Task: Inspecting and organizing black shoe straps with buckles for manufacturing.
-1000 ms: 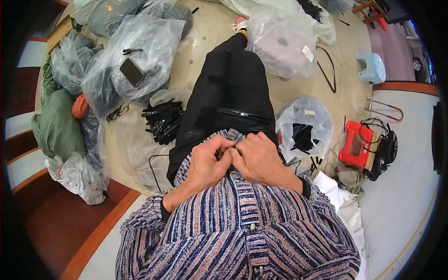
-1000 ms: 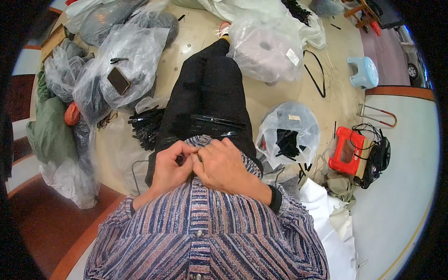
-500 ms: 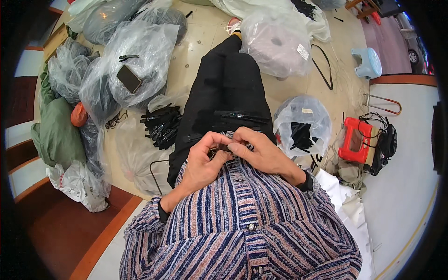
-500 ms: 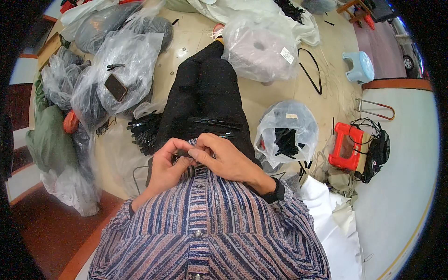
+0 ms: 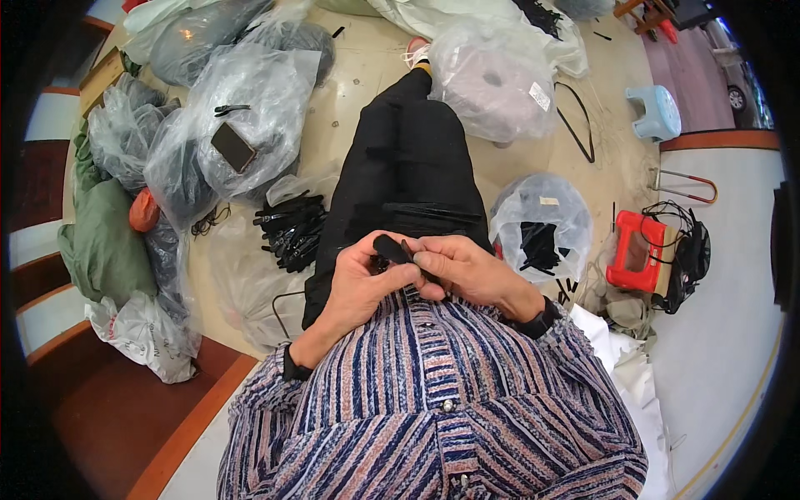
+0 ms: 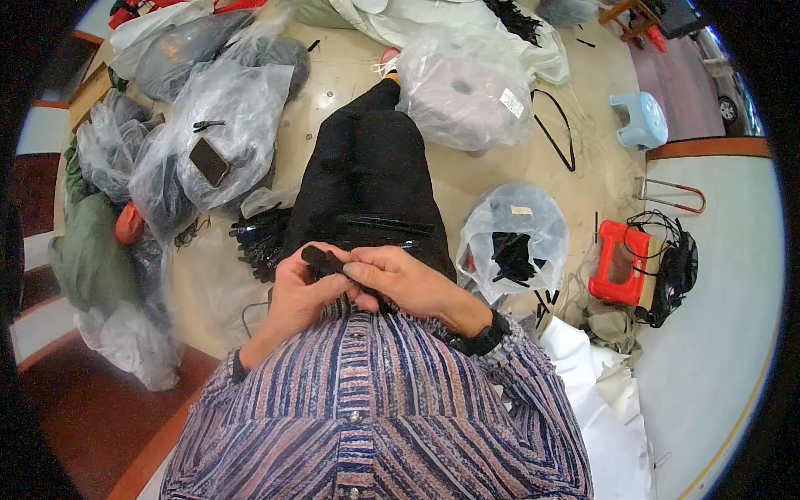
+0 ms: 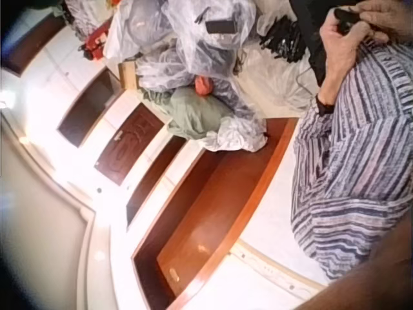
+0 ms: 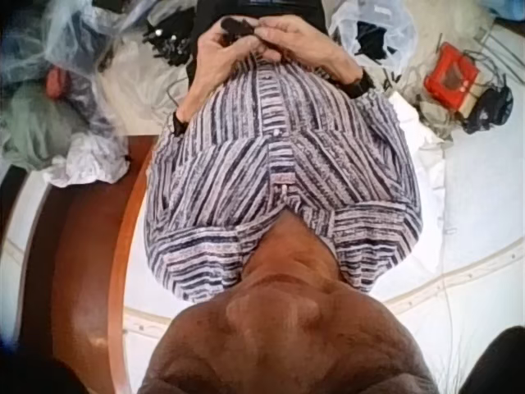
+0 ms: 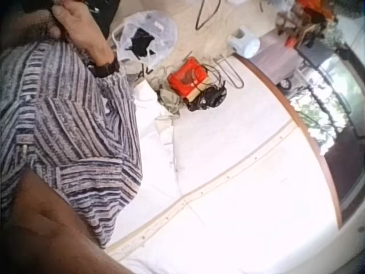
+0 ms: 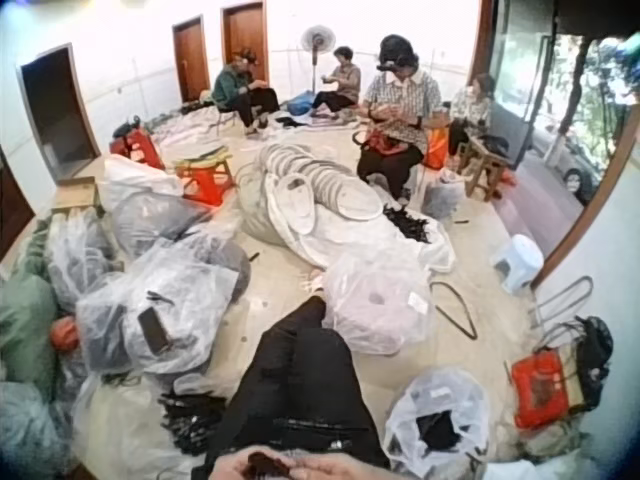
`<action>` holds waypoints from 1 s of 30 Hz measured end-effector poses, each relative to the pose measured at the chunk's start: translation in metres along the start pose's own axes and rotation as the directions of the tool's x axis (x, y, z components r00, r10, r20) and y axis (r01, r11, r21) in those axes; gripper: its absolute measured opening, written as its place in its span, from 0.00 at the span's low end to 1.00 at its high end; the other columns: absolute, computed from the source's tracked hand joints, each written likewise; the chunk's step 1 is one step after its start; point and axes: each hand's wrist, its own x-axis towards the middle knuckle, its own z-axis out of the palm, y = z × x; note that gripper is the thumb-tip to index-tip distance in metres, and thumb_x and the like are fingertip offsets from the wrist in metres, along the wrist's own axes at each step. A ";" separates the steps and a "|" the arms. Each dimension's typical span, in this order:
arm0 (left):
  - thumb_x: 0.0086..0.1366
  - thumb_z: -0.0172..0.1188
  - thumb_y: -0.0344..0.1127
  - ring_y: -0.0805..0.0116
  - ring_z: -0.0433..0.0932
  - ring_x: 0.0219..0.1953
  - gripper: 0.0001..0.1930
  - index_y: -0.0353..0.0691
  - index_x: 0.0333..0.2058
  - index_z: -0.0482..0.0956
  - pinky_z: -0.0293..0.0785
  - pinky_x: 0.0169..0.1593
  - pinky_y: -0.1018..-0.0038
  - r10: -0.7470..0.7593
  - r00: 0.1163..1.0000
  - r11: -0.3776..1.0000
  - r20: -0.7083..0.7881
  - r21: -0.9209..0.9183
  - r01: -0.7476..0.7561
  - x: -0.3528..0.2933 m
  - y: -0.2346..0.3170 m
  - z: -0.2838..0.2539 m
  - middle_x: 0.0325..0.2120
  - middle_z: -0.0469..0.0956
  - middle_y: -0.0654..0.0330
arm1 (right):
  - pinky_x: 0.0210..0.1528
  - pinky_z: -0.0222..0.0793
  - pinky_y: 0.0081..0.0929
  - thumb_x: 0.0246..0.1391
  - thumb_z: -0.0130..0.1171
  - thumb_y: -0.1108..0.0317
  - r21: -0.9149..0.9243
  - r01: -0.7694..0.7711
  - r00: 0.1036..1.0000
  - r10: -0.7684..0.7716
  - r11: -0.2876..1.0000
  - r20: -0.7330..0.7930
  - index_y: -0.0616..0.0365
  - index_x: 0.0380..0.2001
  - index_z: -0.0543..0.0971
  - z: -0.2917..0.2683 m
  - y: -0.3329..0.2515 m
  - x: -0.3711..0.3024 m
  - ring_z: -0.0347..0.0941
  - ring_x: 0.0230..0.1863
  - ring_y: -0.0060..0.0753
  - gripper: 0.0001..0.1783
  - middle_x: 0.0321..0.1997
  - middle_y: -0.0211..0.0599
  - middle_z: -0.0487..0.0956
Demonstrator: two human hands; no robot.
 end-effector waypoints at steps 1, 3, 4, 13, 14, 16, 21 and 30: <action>0.52 0.59 0.23 0.77 0.72 0.28 0.16 0.33 0.41 0.70 0.69 0.37 0.80 -0.022 0.999 0.999 0.033 -0.036 0.024 0.002 -0.004 -0.003 0.29 0.73 0.62 | 0.22 0.56 0.13 0.59 0.43 0.61 -0.067 0.007 1.000 -0.007 0.998 -0.003 0.61 0.26 0.70 0.002 -0.002 0.000 0.62 0.20 0.15 0.15 0.20 0.27 0.67; 0.54 0.59 0.26 0.78 0.71 0.22 0.12 0.33 0.38 0.71 0.68 0.31 0.82 -0.037 0.998 0.993 0.054 -0.108 0.043 0.004 -0.005 -0.002 0.26 0.75 0.59 | 0.22 0.57 0.13 0.58 0.43 0.62 -0.111 0.008 1.000 -0.011 0.994 -0.027 0.61 0.27 0.69 0.002 -0.003 0.001 0.62 0.20 0.15 0.13 0.21 0.26 0.67; 0.54 0.59 0.26 0.78 0.71 0.22 0.12 0.33 0.38 0.71 0.68 0.31 0.82 -0.041 0.998 0.993 0.055 -0.108 0.046 0.004 -0.007 -0.004 0.26 0.75 0.59 | 0.23 0.57 0.13 0.58 0.44 0.64 -0.151 0.003 0.998 -0.011 0.989 -0.054 0.62 0.29 0.69 0.002 -0.002 0.000 0.62 0.21 0.16 0.12 0.21 0.26 0.67; 0.54 0.57 0.24 0.81 0.66 0.19 0.11 0.33 0.37 0.71 0.58 0.22 0.85 -0.042 0.998 0.972 0.035 -0.229 0.049 0.008 -0.013 -0.008 0.24 0.75 0.59 | 0.27 0.61 0.14 0.58 0.43 0.67 -0.035 0.218 0.968 -0.220 0.975 -0.123 0.61 0.41 0.67 0.007 0.002 0.005 0.65 0.25 0.17 0.11 0.28 0.29 0.69; 0.54 0.57 0.23 0.80 0.68 0.21 0.10 0.33 0.36 0.71 0.60 0.23 0.86 -0.017 1.000 0.976 0.019 -0.216 0.021 0.007 -0.012 -0.005 0.25 0.75 0.59 | 0.26 0.60 0.13 0.58 0.44 0.66 0.139 0.180 0.977 -0.161 0.974 -0.143 0.60 0.40 0.68 0.007 0.002 0.004 0.65 0.25 0.17 0.10 0.28 0.29 0.69; 0.54 0.57 0.23 0.79 0.70 0.22 0.10 0.33 0.36 0.71 0.62 0.24 0.86 0.003 1.000 0.980 0.005 -0.201 -0.002 0.007 -0.013 -0.005 0.25 0.75 0.59 | 0.25 0.59 0.13 0.57 0.46 0.65 0.233 0.156 0.985 -0.132 0.960 -0.115 0.60 0.38 0.68 0.004 0.005 0.005 0.65 0.24 0.17 0.10 0.27 0.29 0.70; 0.52 0.58 0.22 0.76 0.75 0.29 0.10 0.33 0.34 0.71 0.71 0.35 0.82 0.044 0.999 0.984 0.022 -0.176 -0.039 0.009 -0.016 0.000 0.28 0.75 0.59 | 0.21 0.56 0.14 0.55 0.50 0.64 0.312 0.034 0.996 -0.008 0.949 -0.084 0.59 0.32 0.69 -0.007 0.006 0.005 0.66 0.20 0.19 0.09 0.23 0.29 0.71; 0.51 0.60 0.22 0.76 0.75 0.32 0.11 0.32 0.34 0.72 0.71 0.39 0.82 0.065 0.998 0.994 0.019 -0.088 -0.063 0.012 -0.023 -0.003 0.31 0.74 0.60 | 0.18 0.56 0.15 0.49 0.55 0.72 0.355 0.108 0.990 -0.070 0.928 -0.119 0.60 0.32 0.64 -0.008 0.006 0.001 0.66 0.18 0.21 0.11 0.22 0.35 0.72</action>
